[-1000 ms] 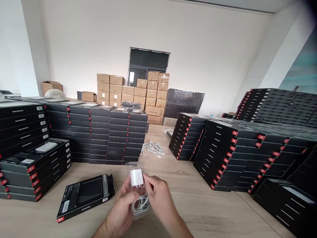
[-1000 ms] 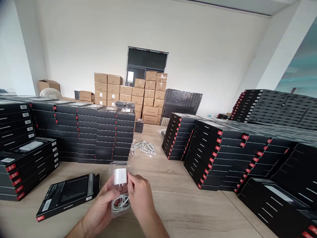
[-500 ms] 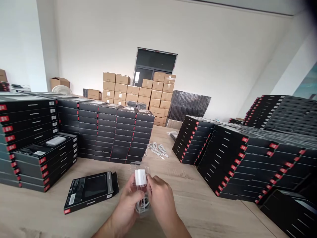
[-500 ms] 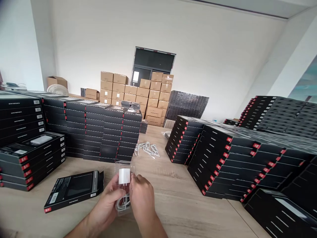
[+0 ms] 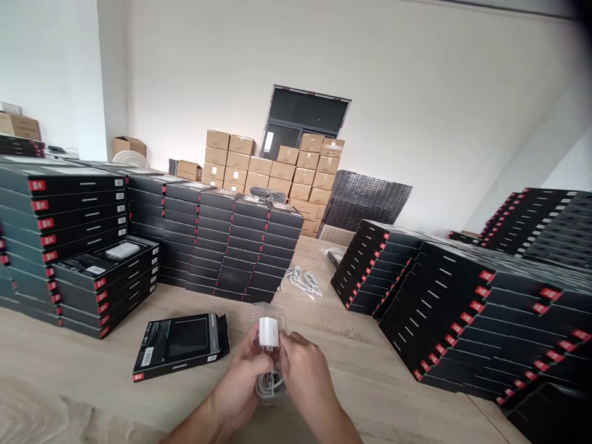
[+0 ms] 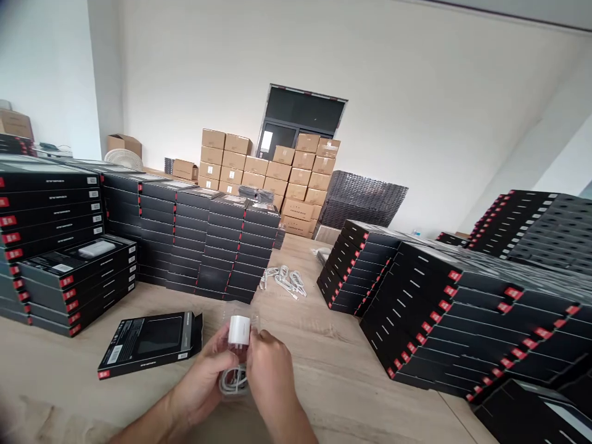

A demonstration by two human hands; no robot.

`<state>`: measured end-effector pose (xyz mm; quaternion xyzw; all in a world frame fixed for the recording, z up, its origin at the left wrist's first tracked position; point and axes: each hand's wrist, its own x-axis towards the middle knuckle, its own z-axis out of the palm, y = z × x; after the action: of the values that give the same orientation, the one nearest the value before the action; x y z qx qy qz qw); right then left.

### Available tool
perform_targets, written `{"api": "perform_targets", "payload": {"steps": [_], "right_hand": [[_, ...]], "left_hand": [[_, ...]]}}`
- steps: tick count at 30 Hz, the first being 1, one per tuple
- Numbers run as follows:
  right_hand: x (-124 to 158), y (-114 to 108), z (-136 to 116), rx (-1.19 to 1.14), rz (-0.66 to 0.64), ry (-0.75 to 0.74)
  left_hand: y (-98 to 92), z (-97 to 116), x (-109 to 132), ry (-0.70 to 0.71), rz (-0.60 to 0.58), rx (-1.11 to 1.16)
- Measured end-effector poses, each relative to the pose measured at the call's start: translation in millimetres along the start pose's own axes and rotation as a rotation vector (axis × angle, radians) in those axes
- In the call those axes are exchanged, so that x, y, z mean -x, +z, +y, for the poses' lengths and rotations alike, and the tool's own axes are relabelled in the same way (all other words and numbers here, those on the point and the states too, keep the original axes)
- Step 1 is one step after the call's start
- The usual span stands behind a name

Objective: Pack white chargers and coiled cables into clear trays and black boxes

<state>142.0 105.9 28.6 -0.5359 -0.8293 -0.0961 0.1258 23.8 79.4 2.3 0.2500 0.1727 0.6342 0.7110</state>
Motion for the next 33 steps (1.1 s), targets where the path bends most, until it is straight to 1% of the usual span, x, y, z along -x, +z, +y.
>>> {"api": "perform_targets", "payload": {"steps": [3,6,9,12,15,17,19,22,25,27,30,33], "right_hand": [[0.5,-6.0,-1.6,-0.103,-0.022,0.023],[3.7,-10.8,-0.1,-0.129,-0.035,0.073],[8.9,-8.9,5.3,-0.21,-0.034,0.094],[13.8,3.2,10.4,-0.483,-0.019,0.078],[15.2,18.0,9.9,-0.772,-0.003,0.091],[13.9,23.4,7.5,-0.895,0.001,0.1],[11.5,23.4,6.0,-0.961,0.009,0.08],[7.8,18.0,8.2,-0.989,0.035,0.033],[6.3,15.2,12.9,-0.944,0.093,0.018],[6.5,17.1,15.3,-0.906,0.129,0.003],[7.7,23.4,16.6,-0.874,0.142,-0.026],[8.7,30.6,14.3,-0.877,0.148,-0.04]], "left_hand": [[-0.3,4.2,0.5,-0.001,-0.022,0.007],[0.4,6.7,-0.9,-0.003,-0.066,0.031],[-1.2,7.0,-4.4,0.01,-0.038,0.042],[-4.0,5.5,-8.8,0.037,0.002,0.066],[-7.1,4.0,-10.8,0.05,-0.028,0.11],[-9.9,4.5,-10.2,0.024,-0.027,0.144],[-12.7,6.2,-8.8,-0.009,-0.003,0.175],[-14.6,8.5,-7.7,-0.028,-0.017,0.2],[-12.6,7.9,-8.4,-0.02,-0.039,0.2],[-10.9,6.5,-9.0,-0.016,-0.031,0.191],[-9.4,5.8,-7.9,-0.015,-0.014,0.173],[-8.7,7.6,-4.4,-0.033,-0.033,0.168]]}}
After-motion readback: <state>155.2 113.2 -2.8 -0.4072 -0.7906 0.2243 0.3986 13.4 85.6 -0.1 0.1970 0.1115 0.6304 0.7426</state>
